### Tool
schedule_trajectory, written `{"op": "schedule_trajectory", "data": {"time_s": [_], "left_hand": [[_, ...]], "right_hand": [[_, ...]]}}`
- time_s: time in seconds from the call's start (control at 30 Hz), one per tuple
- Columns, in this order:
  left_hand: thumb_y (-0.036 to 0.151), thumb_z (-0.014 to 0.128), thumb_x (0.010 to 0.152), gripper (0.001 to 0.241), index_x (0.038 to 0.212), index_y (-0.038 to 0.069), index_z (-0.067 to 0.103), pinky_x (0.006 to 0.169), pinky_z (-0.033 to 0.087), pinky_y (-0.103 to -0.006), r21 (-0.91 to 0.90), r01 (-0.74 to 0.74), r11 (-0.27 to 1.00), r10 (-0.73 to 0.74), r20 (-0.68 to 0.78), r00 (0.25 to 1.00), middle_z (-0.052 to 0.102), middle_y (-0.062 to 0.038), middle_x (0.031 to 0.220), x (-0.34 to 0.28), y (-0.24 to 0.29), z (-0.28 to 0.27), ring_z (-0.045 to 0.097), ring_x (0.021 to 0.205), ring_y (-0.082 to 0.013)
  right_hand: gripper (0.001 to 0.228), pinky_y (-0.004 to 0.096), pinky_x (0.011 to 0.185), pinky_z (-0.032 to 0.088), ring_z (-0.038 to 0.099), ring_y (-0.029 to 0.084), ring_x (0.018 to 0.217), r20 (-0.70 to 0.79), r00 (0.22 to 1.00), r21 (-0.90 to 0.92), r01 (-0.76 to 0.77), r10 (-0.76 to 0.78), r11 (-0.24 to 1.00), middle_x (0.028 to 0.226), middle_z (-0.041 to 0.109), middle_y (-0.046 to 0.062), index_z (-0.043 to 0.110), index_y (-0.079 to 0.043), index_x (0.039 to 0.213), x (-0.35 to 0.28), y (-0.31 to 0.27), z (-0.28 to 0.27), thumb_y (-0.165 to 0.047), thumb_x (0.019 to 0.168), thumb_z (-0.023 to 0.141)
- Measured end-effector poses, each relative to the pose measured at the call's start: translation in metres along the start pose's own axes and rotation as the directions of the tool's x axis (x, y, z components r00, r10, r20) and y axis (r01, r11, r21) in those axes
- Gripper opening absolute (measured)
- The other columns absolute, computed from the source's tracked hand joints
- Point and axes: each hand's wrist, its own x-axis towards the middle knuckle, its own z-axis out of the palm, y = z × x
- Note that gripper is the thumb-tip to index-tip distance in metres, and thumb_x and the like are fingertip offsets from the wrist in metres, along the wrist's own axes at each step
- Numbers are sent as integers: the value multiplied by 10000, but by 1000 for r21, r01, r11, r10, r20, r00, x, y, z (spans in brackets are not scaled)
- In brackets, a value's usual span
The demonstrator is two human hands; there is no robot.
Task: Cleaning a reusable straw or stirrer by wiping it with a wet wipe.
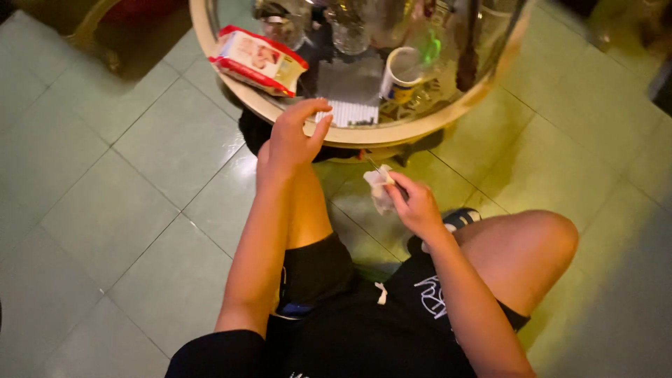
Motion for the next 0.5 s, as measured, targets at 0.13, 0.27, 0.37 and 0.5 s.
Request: {"op": "schedule_trajectory", "data": {"time_s": [0.13, 0.27, 0.37, 0.5], "left_hand": [[177, 782, 941, 203, 1131, 117, 744, 997, 538, -383, 162, -71, 984, 75, -15, 997, 725, -118, 1235, 21, -56, -11, 680, 1169, -313], [240, 830, 810, 310, 1112, 184, 786, 1084, 433, -462, 404, -88, 910, 27, 155, 988, 554, -155, 1443, 45, -96, -18, 489, 1338, -363], [240, 855, 712, 382, 1086, 191, 798, 1055, 369, -545, 517, -235, 823, 89, 292, 952, 454, -173, 1509, 50, -107, -22, 392, 1393, -383], [150, 811, 684, 218, 901, 147, 796, 1039, 331, -624, 559, -178, 810, 53, 232, 971, 519, -145, 1479, 45, -125, -20, 403, 1407, -377]], "right_hand": [[226, 330, 615, 526, 680, 213, 638, 58, 996, 41, -63, 61, 997, 777, 726, 134, 721, -59, 1186, -4, -7, 2, -135, 981, 660], [247, 324, 635, 537, 703, 198, 679, 65, 998, 10, -4, 3, 1000, 830, 743, 143, 708, -35, 1188, -6, -4, 4, -125, 963, 661], [255, 319, 666, 559, 734, 197, 725, 83, 997, 16, 3, -4, 1000, 889, 760, 147, 704, -33, 1194, -4, -4, 5, -127, 962, 658], [266, 318, 706, 574, 749, 214, 772, 86, 996, 23, -4, 2, 1000, 942, 762, 153, 693, -33, 1202, -7, 8, 7, -123, 953, 665]]}}
